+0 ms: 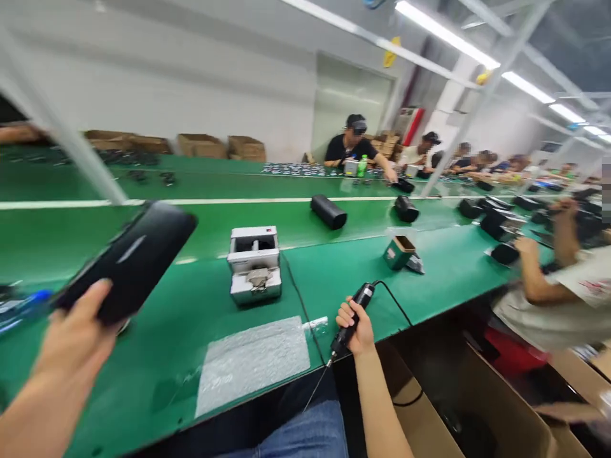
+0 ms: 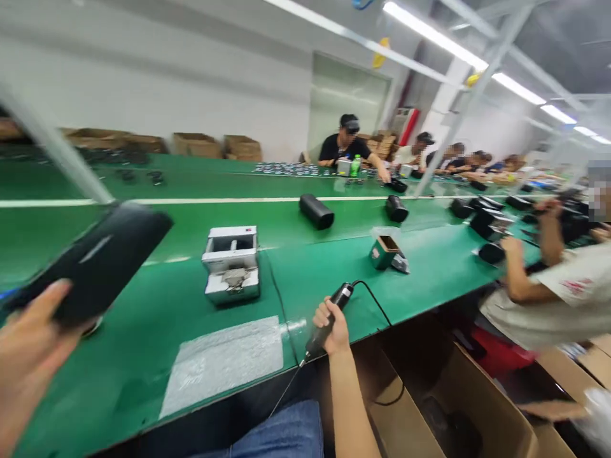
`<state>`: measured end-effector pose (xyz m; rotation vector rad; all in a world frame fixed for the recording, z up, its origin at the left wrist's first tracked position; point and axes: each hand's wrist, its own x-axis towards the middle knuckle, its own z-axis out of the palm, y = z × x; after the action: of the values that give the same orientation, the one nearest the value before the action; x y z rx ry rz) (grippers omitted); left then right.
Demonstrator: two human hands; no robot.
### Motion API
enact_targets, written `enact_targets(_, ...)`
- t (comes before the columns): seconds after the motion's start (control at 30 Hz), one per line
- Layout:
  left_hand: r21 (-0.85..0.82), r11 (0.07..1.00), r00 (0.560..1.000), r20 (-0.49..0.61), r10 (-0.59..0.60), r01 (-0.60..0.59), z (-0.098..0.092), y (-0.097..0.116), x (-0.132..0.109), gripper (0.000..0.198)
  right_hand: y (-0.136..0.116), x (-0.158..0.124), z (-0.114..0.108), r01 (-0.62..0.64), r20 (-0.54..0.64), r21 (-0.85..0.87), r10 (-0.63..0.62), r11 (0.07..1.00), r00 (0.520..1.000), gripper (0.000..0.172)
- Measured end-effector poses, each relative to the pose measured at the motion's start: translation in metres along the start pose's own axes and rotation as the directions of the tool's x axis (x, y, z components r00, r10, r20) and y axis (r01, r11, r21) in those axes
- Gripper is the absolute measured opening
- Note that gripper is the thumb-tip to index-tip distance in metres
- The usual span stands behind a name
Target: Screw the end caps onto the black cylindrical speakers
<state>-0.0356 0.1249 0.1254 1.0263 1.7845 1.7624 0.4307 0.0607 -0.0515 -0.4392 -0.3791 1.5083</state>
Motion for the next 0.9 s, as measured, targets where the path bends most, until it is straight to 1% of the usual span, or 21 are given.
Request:
enact_targets(0.03,0.009,0.999,0.997,-0.068,-0.048,0.048,0.003,-0.002,0.011,0.062,-0.002,-0.001,0.000,-0.011,-0.008,0.005,0.012,1.000,1.000,0.023)
enact_targets(0.1,0.035,0.996,0.989,-0.122,-0.083,0.087,0.021,-0.011,0.038,0.079,-0.006,-0.001,0.001,-0.031,-0.021,0.006,0.031,1.000,0.999,0.021)
enact_targets(0.17,0.084,0.992,0.985,-0.154,-0.082,0.095,0.050,-0.022,0.066,0.090,-0.009,-0.001,0.002,-0.042,-0.029,-0.004,0.042,0.999,0.999,0.020)
enact_targets(0.23,0.138,0.987,0.986,-0.151,-0.067,0.088,0.082,-0.031,0.085,0.102,-0.009,-0.002,0.004,-0.045,-0.031,-0.022,0.045,0.999,0.999,0.020)
enact_targets(0.3,0.180,0.981,0.990,-0.131,-0.051,0.075,0.109,-0.036,0.092,0.108,-0.009,-0.003,0.005,-0.039,-0.027,-0.046,0.037,0.998,0.999,0.020)
enact_targets(0.33,0.195,0.979,0.992,-0.116,-0.041,0.064,0.119,-0.038,0.093,0.109,-0.008,-0.003,0.005,-0.031,-0.024,-0.059,0.029,0.998,0.999,0.021)
enact_targets(0.4,0.220,0.975,0.996,-0.086,-0.018,0.037,0.131,-0.042,0.094,0.108,-0.007,-0.003,0.005,-0.010,-0.015,-0.083,0.009,0.997,1.000,0.021)
enact_targets(0.5,0.257,0.966,0.999,-0.046,0.020,-0.007,0.138,-0.053,0.098,0.102,-0.007,-0.003,0.005,0.009,-0.005,-0.112,-0.009,0.994,1.000,0.022)
enact_targets(0.57,0.286,0.958,0.999,-0.041,0.024,-0.012,0.142,-0.061,0.103,0.100,-0.008,-0.005,0.004,0.008,-0.007,-0.130,-0.009,0.992,1.000,0.022)
enact_targets(0.67,0.317,0.948,0.999,-0.031,0.021,-0.010,0.144,-0.072,0.110,0.108,-0.008,-0.009,0.006,0.004,-0.002,-0.153,-0.005,0.988,1.000,0.022)
enact_targets(0.73,0.319,0.947,0.999,-0.004,0.035,-0.032,0.139,-0.074,0.111,0.113,-0.009,-0.010,0.011,0.012,0.024,-0.172,-0.008,0.985,1.000,0.024)
enact_targets(0.8,0.311,0.948,0.998,0.022,0.063,-0.067,0.127,-0.068,0.110,0.113,-0.012,-0.009,0.018,0.033,0.070,-0.195,-0.019,0.980,0.997,0.026)
enact_targets(0.83,0.307,0.947,0.996,0.035,0.086,-0.093,0.120,-0.061,0.107,0.109,-0.014,-0.007,0.023,0.049,0.098,-0.205,-0.029,0.978,0.995,0.027)
enact_targets(0.87,0.303,0.944,0.991,0.060,0.119,-0.132,0.114,-0.053,0.103,0.100,-0.015,-0.005,0.029,0.068,0.123,-0.211,-0.042,0.975,0.991,0.028)
enact_targets(0.9,0.298,0.935,0.980,0.106,0.168,-0.192,0.112,-0.044,0.097,0.088,-0.016,-0.003,0.036,0.088,0.144,-0.215,-0.057,0.973,0.988,0.030)
